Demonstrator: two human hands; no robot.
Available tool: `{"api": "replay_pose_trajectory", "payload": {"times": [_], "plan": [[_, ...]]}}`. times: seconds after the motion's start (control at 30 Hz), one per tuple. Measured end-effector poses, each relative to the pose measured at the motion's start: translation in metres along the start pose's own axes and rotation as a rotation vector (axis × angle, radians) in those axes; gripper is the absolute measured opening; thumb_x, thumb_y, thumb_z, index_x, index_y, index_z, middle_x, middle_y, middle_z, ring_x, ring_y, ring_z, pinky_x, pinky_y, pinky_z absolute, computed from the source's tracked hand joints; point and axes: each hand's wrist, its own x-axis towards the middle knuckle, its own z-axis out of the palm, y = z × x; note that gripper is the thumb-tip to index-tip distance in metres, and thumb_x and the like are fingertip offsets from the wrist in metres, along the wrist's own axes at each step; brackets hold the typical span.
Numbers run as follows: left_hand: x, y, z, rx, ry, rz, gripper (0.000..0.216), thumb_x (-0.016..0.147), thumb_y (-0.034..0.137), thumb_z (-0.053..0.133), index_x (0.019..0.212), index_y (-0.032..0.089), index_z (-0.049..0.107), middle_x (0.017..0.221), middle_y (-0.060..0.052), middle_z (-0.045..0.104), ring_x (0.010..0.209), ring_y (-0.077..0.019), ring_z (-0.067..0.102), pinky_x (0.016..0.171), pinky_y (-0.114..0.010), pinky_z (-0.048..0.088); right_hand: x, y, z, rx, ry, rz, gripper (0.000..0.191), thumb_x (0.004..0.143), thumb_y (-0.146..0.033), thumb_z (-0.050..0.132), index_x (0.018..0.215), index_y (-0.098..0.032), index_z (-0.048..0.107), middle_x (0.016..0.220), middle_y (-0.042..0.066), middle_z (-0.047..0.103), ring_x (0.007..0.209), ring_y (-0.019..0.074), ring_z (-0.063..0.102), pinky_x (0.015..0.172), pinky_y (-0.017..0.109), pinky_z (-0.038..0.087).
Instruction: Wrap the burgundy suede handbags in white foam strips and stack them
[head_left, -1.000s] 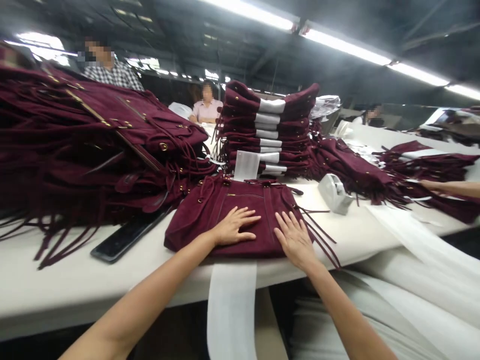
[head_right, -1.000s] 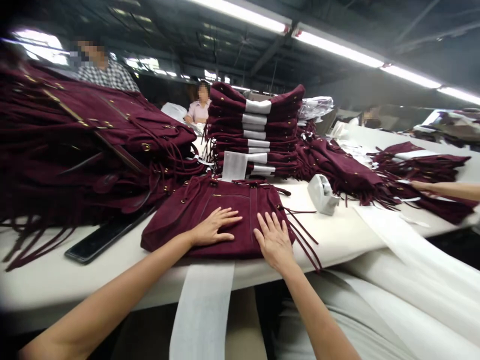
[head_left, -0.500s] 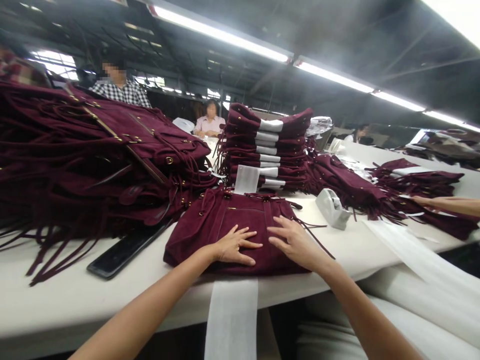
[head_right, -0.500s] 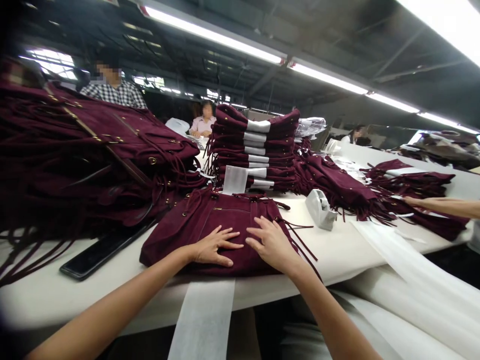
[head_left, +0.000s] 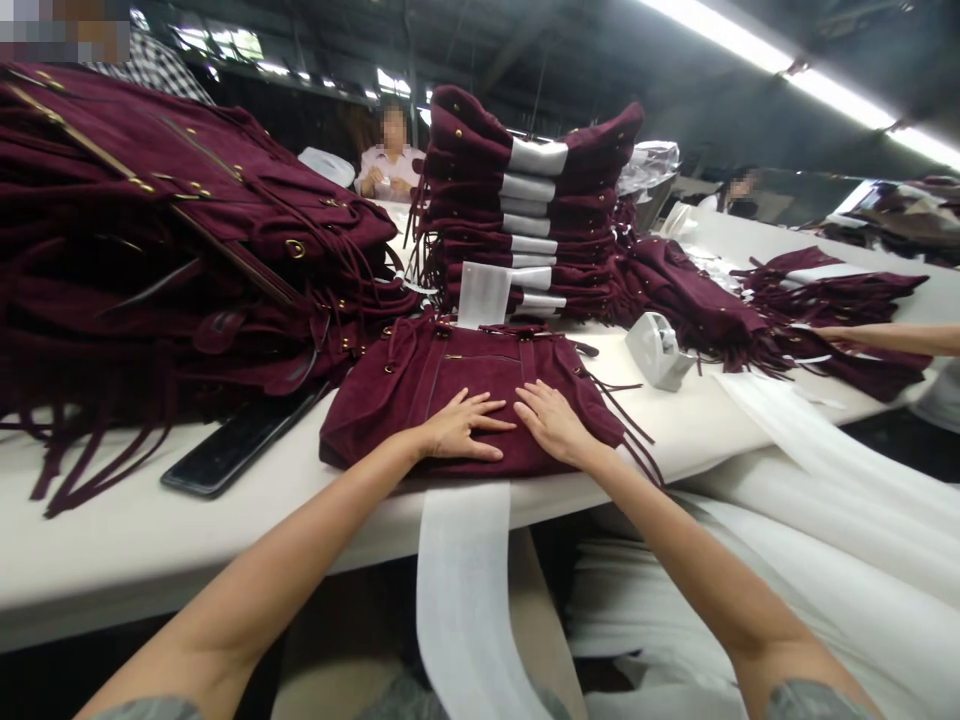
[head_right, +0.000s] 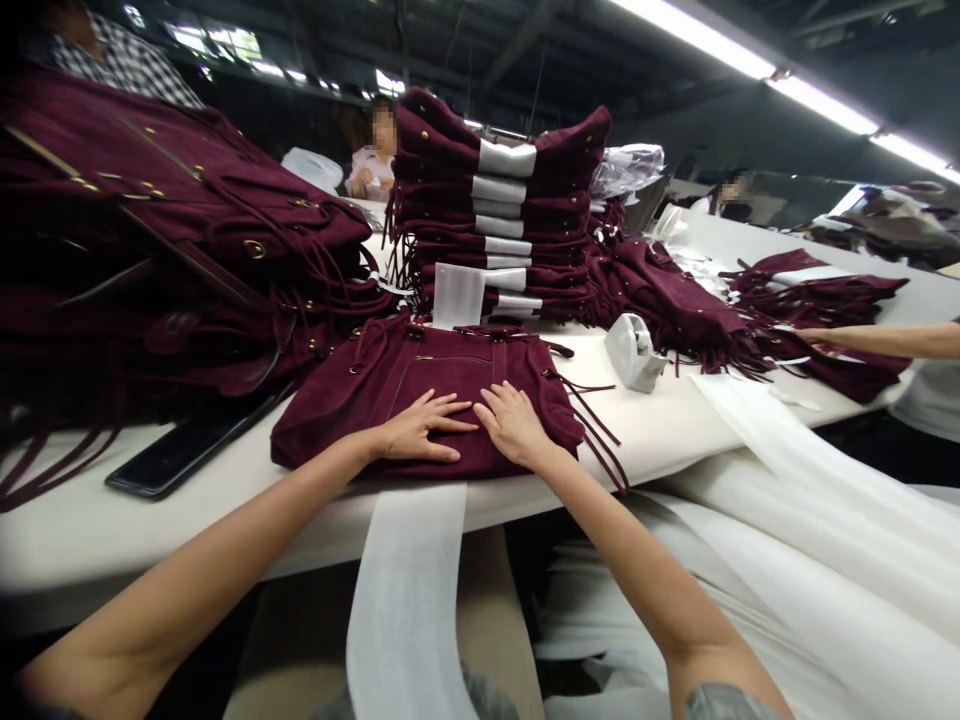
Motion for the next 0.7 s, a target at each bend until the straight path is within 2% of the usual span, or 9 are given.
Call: {"api": "replay_pose_trajectory", "payload": {"times": [0.1, 0.17, 0.23, 0.3, 0.37, 0.47, 0.53, 0.6, 0.7], "plan": [[0.000, 0.002, -0.002, -0.005, -0.022, 0.004, 0.058, 0.080, 0.060, 0.065, 0.134, 0.043, 0.051, 0.156, -0.001, 0.031, 0.147, -0.0306, 0.016, 0.117, -0.059, 0.001, -0.001, -0.006, -0.037, -0.067, 0.187, -0.040, 0.054, 0.101, -0.046, 0.030, 0.143, -0.014, 0.045, 0.151, 0.011, 0.038, 0.145, 0.0266, 0.022, 0.118, 0.050, 0.017], [-0.001, 0.003, -0.002, 0.002, -0.025, 0.000, 0.058, 0.081, 0.061, 0.063, 0.134, 0.043, 0.051, 0.157, 0.000, 0.030, 0.147, -0.0307, 0.016, 0.117, -0.059, 0.001, -0.009, -0.004, -0.047, -0.113, 0.336, -0.009, 0.055, 0.101, -0.045, 0.033, 0.145, -0.014, 0.042, 0.153, 0.011, 0.036, 0.145, 0.0259, 0.020, 0.119, 0.047, 0.016], [0.000, 0.002, -0.003, 0.018, -0.021, -0.004, 0.059, 0.081, 0.064, 0.060, 0.135, 0.043, 0.050, 0.157, -0.001, 0.030, 0.147, -0.0310, 0.017, 0.116, -0.060, 0.002, -0.024, 0.003, -0.037, -0.149, 0.399, 0.100, 0.055, 0.100, -0.042, 0.038, 0.144, -0.011, 0.042, 0.151, 0.014, 0.038, 0.143, 0.0271, 0.025, 0.117, 0.045, 0.022], [0.001, 0.000, -0.004, 0.028, -0.026, -0.002, 0.060, 0.082, 0.068, 0.056, 0.136, 0.044, 0.048, 0.157, -0.001, 0.030, 0.147, -0.0313, 0.018, 0.116, -0.061, 0.003, -0.039, 0.013, -0.014, -0.183, 0.380, 0.225, 0.050, 0.098, -0.036, 0.042, 0.139, -0.008, 0.048, 0.147, 0.018, 0.042, 0.138, 0.0294, 0.036, 0.113, 0.045, 0.029], [0.002, -0.002, -0.005, 0.027, -0.034, 0.004, 0.061, 0.082, 0.070, 0.053, 0.137, 0.045, 0.046, 0.157, 0.000, 0.029, 0.146, -0.0314, 0.019, 0.116, -0.061, 0.005, -0.051, 0.022, 0.004, -0.192, 0.385, 0.293, 0.043, 0.098, -0.030, 0.042, 0.134, -0.009, 0.054, 0.145, 0.016, 0.047, 0.131, 0.0273, 0.044, 0.111, 0.042, 0.032], [0.003, -0.001, -0.006, 0.023, -0.044, -0.002, 0.060, 0.081, 0.070, 0.055, 0.136, 0.045, 0.048, 0.156, 0.001, 0.031, 0.146, -0.0321, 0.020, 0.116, -0.061, 0.005, -0.052, 0.031, -0.002, -0.169, 0.448, 0.395, 0.042, 0.097, -0.032, 0.042, 0.132, -0.011, 0.056, 0.130, 0.014, 0.060, 0.121, 0.0234, 0.054, 0.104, 0.035, 0.040], [0.004, 0.000, -0.007, 0.022, -0.040, -0.010, 0.059, 0.081, 0.068, 0.056, 0.135, 0.044, 0.050, 0.156, 0.001, 0.032, 0.146, -0.0325, 0.021, 0.116, -0.062, 0.005, -0.040, 0.032, -0.024, -0.177, 0.392, 0.521, 0.044, 0.097, -0.042, 0.043, 0.121, -0.011, 0.063, 0.115, 0.016, 0.067, 0.112, 0.0267, 0.059, 0.096, 0.037, 0.045], [0.003, 0.002, -0.008, 0.018, -0.031, -0.014, 0.059, 0.081, 0.068, 0.057, 0.134, 0.044, 0.050, 0.155, 0.001, 0.033, 0.146, -0.0325, 0.021, 0.116, -0.061, 0.005, -0.019, 0.031, -0.046, -0.143, 0.220, 0.647, 0.048, 0.093, -0.051, 0.049, 0.105, -0.010, 0.070, 0.107, 0.020, 0.069, 0.107, 0.0318, 0.061, 0.092, 0.042, 0.046], [0.003, 0.002, -0.007, 0.002, -0.019, -0.015, 0.059, 0.081, 0.067, 0.058, 0.134, 0.042, 0.051, 0.154, 0.001, 0.034, 0.145, -0.0317, 0.022, 0.117, -0.061, 0.005, 0.016, 0.030, -0.059, 0.001, 0.050, 0.758, 0.039, 0.078, -0.044, 0.072, 0.097, -0.010, 0.072, 0.109, 0.023, 0.068, 0.110, 0.0352, 0.061, 0.094, 0.045, 0.045]]}}
